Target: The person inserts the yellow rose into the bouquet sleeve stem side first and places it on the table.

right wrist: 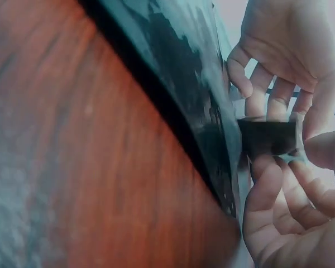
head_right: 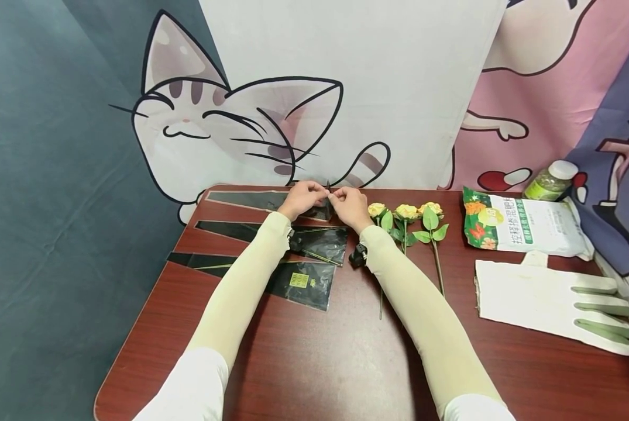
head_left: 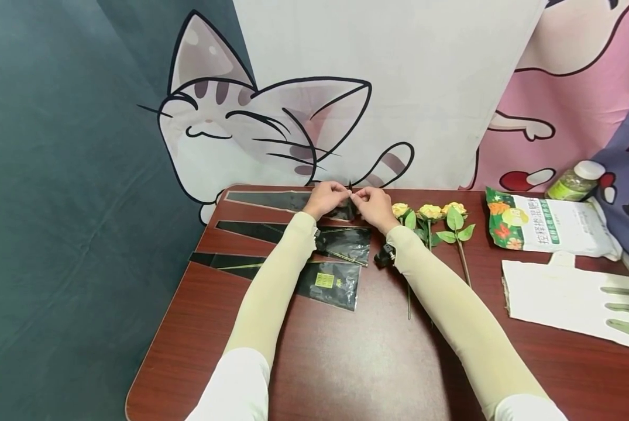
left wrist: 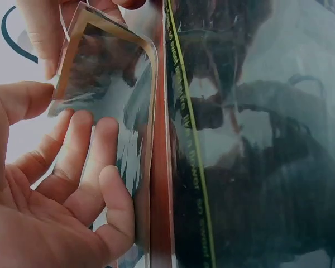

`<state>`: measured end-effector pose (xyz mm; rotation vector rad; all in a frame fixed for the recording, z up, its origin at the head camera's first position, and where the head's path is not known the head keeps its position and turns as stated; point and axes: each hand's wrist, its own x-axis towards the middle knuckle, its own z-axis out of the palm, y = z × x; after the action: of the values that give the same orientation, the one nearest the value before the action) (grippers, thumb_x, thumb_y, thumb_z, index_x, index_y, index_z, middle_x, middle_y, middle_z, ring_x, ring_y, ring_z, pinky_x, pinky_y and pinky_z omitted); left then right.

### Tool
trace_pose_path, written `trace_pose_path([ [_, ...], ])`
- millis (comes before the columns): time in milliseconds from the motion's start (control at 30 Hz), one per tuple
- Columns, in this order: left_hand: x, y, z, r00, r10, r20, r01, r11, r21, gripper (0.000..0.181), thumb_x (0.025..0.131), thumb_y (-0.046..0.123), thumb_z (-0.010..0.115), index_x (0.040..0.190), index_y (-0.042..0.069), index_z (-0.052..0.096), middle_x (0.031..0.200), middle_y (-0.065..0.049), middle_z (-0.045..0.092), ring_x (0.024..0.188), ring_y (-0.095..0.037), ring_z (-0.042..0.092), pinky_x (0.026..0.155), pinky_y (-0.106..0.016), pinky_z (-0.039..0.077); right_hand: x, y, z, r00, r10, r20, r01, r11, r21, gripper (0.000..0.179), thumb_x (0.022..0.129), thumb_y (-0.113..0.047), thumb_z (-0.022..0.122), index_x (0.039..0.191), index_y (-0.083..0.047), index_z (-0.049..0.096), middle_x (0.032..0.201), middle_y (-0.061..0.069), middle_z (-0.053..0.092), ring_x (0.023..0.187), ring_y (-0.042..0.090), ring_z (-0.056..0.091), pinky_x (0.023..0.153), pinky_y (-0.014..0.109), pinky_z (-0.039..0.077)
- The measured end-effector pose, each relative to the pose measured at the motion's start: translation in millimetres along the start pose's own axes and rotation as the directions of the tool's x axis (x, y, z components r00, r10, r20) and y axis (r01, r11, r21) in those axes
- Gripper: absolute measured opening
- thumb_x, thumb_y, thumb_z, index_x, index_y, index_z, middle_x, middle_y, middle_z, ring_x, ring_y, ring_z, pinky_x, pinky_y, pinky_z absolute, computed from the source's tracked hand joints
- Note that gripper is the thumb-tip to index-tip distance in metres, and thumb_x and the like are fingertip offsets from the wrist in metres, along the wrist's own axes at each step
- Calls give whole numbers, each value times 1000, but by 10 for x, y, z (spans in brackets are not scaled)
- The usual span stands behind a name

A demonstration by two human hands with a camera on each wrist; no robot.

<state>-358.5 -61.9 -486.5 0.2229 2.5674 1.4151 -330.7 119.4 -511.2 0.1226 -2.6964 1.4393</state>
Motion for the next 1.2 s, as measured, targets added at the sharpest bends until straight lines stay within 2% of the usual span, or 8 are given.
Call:
trace_pose_path([
  [167,16,-6,21,1000,8,19,-8,1000,0,26,102,25,73,124,14,76,112,-6,79,98,-22,76,83,-35,60,-11,-24,6,998,45,47,-47,998,36,22,105,-25,66,117,-8,74,99,12,75,64,18,73,59,31,63],
  [333,8,-24,65,998,24,50,-24,1000,-10,35,97,18,76,131,13,72,110,-7,79,95,-23,74,77,-31,58,-19,-26,-2,996,62,58,-65,996,53,21,105,-15,63,121,-4,71,102,16,73,70,23,75,63,33,64],
  [467,-7,-37,91,993,34,110,-24,996,-90,40,95,12,74,135,10,69,110,-12,77,92,-25,75,77,-33,63,-9,-10,0,996,73,58,-75,997,34,23,103,-12,63,122,-4,72,103,16,76,72,23,75,64,33,64],
  [600,-3,-77,88,989,-3,147,32,980,-196,39,96,9,73,135,9,70,114,-14,77,96,-23,76,83,-33,65,8,-2,12,992,102,69,-105,994,35,24,103,-12,63,124,-3,70,105,17,76,75,22,76,66,32,64],
  [733,41,-136,79,987,-66,146,104,957,-270,31,98,9,74,129,11,76,123,-10,76,103,-19,76,88,-31,65,29,-20,15,988,141,64,-144,989,42,24,104,-11,63,125,-3,70,106,17,76,76,22,77,65,30,63],
  [867,95,-170,88,985,-111,134,148,940,-307,25,100,11,72,124,13,79,121,-9,77,101,-18,77,86,-30,65,42,-45,16,984,172,41,-173,985,18,24,103,-11,64,125,-4,71,107,16,76,75,20,78,63,26,60],
  [1033,103,-183,119,990,-114,80,135,924,-359,22,101,6,69,121,6,78,109,-12,77,87,-14,76,81,-29,66,47,-56,28,983,185,20,-186,982,36,25,101,-9,64,124,-4,71,107,16,75,76,21,79,63,25,61],
  [1200,84,-209,134,996,-74,46,87,889,-450,11,98,-3,70,107,2,71,97,-8,73,78,-13,74,76,-30,66,21,-51,67,990,142,-12,-141,987,71,20,98,-3,63,118,-8,65,104,14,70,81,26,75,65,30,65],
])
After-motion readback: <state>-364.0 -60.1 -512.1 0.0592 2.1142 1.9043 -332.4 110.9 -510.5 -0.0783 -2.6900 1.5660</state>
